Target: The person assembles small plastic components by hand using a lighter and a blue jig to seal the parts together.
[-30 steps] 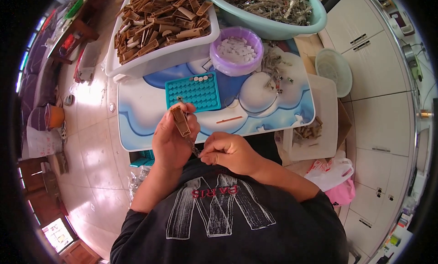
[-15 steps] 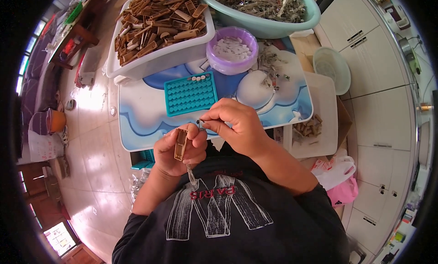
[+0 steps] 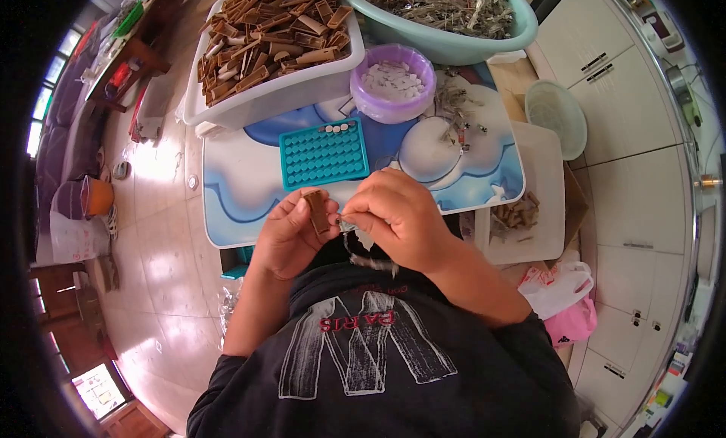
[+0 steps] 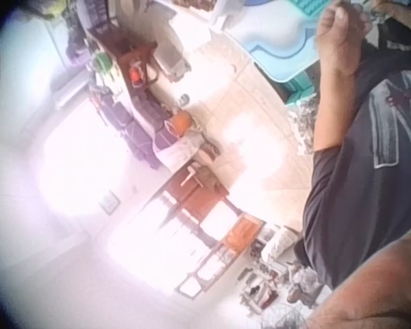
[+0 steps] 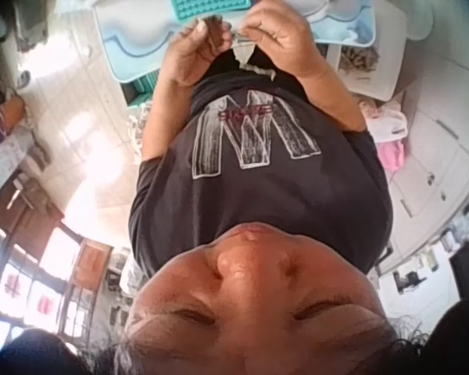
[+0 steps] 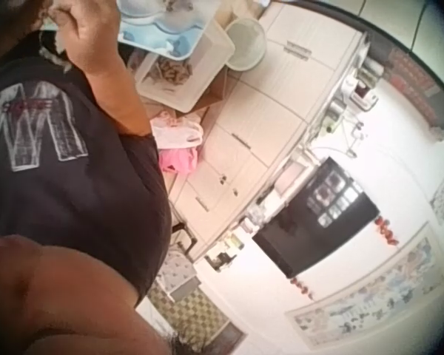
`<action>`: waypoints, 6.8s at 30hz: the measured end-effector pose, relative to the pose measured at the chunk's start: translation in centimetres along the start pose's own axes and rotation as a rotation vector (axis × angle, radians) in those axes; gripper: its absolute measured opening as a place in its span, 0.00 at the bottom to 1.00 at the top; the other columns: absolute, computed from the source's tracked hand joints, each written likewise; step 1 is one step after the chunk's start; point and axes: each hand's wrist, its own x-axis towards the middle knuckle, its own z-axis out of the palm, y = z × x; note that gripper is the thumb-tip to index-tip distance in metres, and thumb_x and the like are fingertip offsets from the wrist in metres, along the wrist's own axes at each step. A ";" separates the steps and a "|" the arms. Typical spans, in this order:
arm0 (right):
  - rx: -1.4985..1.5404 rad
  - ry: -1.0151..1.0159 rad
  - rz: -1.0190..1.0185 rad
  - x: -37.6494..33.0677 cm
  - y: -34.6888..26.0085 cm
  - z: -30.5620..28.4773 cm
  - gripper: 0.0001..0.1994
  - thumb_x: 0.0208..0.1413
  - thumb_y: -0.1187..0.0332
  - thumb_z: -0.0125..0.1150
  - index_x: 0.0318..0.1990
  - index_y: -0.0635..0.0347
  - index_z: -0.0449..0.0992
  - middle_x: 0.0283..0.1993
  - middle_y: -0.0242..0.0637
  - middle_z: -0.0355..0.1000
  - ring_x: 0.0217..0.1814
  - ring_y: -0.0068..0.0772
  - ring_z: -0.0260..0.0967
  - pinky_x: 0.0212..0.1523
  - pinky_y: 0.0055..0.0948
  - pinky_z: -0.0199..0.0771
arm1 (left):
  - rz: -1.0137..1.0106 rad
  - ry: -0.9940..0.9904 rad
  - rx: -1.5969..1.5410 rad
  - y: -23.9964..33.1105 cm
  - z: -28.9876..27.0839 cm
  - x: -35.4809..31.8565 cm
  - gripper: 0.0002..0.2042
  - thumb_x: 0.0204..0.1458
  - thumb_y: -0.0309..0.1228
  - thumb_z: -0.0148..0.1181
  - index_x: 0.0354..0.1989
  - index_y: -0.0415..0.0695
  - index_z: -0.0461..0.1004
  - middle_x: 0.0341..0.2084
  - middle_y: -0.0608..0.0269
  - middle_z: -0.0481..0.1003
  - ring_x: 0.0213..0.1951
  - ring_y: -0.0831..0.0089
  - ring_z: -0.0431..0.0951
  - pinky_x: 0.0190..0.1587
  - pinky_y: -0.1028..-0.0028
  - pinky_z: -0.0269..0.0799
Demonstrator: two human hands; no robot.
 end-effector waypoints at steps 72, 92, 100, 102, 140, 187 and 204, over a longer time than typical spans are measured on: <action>-0.142 0.038 0.172 -3.3 -0.4 5.3 0.19 0.37 0.76 0.69 0.36 0.59 0.66 0.30 0.35 0.68 0.33 0.37 0.66 0.35 0.32 0.64 | 0.393 0.310 0.424 -1.7 2.9 -0.2 0.13 0.59 0.32 0.47 0.48 0.36 0.63 0.42 0.49 0.73 0.44 0.65 0.75 0.50 0.68 0.70; 0.243 0.189 0.363 -3.9 0.2 5.9 0.10 0.44 0.77 0.62 0.34 0.59 0.69 0.24 0.33 0.70 0.27 0.35 0.67 0.31 0.31 0.63 | 0.354 0.289 0.385 -1.6 2.5 -0.4 0.13 0.59 0.33 0.47 0.48 0.37 0.63 0.41 0.48 0.73 0.42 0.64 0.76 0.47 0.69 0.72; -0.103 0.021 -0.011 -2.4 0.1 4.3 0.12 0.40 0.79 0.64 0.35 0.59 0.73 0.23 0.31 0.69 0.24 0.30 0.67 0.30 0.29 0.61 | 0.301 0.306 0.366 -1.5 2.5 -0.5 0.13 0.59 0.31 0.47 0.47 0.36 0.63 0.39 0.50 0.74 0.40 0.67 0.76 0.45 0.72 0.72; -0.130 0.015 -0.027 -2.4 0.2 4.3 0.13 0.39 0.79 0.65 0.35 0.58 0.74 0.23 0.31 0.70 0.24 0.32 0.66 0.30 0.30 0.59 | 0.312 0.308 0.415 -1.6 2.4 -0.4 0.13 0.59 0.32 0.47 0.47 0.37 0.64 0.39 0.50 0.74 0.40 0.68 0.77 0.44 0.72 0.73; -0.744 -0.029 0.112 7.6 8.4 7.2 0.05 0.41 0.71 0.62 0.29 0.56 0.76 0.30 0.31 0.65 0.28 0.34 0.69 0.24 0.32 0.70 | 0.111 0.357 0.249 2.5 -3.5 0.6 0.17 0.59 0.34 0.48 0.51 0.35 0.65 0.37 0.53 0.75 0.34 0.70 0.77 0.41 0.73 0.73; -0.205 -0.057 -0.024 5.8 4.8 8.5 0.07 0.38 0.78 0.66 0.27 0.62 0.74 0.26 0.36 0.67 0.23 0.35 0.67 0.21 0.29 0.67 | 0.166 0.367 0.181 2.1 -3.7 1.3 0.15 0.59 0.31 0.48 0.50 0.34 0.66 0.37 0.59 0.74 0.36 0.71 0.77 0.43 0.72 0.73; -0.628 0.073 0.099 6.0 7.8 6.2 0.08 0.43 0.74 0.61 0.34 0.58 0.76 0.28 0.33 0.66 0.28 0.36 0.69 0.27 0.32 0.70 | 0.138 0.404 0.196 2.3 -3.3 1.2 0.15 0.59 0.32 0.49 0.50 0.34 0.66 0.37 0.53 0.74 0.36 0.68 0.77 0.44 0.70 0.73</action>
